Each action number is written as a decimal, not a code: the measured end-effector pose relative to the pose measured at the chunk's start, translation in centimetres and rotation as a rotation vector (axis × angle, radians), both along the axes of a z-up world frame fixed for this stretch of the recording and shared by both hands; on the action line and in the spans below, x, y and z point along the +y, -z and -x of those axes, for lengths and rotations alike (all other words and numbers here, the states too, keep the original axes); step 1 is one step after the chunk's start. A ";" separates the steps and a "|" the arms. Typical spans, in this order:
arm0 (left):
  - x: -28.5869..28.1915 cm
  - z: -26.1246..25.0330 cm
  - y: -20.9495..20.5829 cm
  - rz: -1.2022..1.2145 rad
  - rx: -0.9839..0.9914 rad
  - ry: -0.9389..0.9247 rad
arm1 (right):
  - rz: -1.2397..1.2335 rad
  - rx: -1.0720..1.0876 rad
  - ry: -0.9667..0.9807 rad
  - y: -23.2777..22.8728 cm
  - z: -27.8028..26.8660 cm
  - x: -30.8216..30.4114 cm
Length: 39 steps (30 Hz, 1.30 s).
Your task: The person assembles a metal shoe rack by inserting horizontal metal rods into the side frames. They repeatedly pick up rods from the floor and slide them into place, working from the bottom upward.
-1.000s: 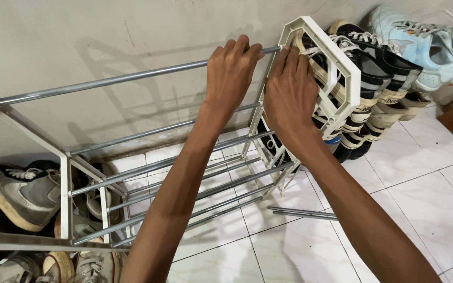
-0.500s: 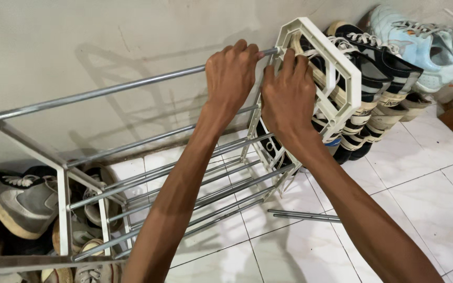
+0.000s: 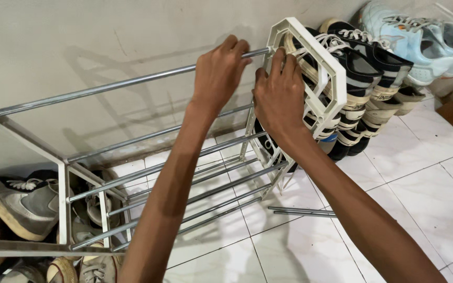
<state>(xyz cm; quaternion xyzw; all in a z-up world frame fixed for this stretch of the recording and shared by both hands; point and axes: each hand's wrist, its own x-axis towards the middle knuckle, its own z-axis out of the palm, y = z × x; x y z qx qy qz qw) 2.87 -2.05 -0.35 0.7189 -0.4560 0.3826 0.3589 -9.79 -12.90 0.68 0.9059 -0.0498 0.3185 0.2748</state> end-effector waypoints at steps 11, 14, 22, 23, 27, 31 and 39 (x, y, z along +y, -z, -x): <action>-0.1 -0.5 0.2 0.003 0.012 0.043 | -0.114 -0.008 -0.092 -0.4 0.4 0.3; 0.0 -0.3 -0.3 0.011 0.115 0.063 | -0.156 -0.002 -0.144 -0.3 0.3 0.0; 0.3 0.0 -2.0 0.019 0.278 0.100 | -0.197 -0.021 -0.202 -0.1 0.4 -0.3; 0.1 -0.1 -2.2 0.001 0.320 0.091 | -0.201 -0.013 -0.201 -0.1 0.4 -0.2; 0.2 -0.4 -2.1 -0.027 0.393 0.082 | -0.169 -0.004 -0.207 -0.3 0.5 -0.2; 0.4 -0.9 -1.1 -0.012 0.135 0.110 | -0.141 -0.016 -0.221 -0.1 0.5 -0.5; 0.7 -0.8 1.8 0.022 -0.080 -0.012 | -0.068 -0.001 -0.182 0.3 0.4 -0.6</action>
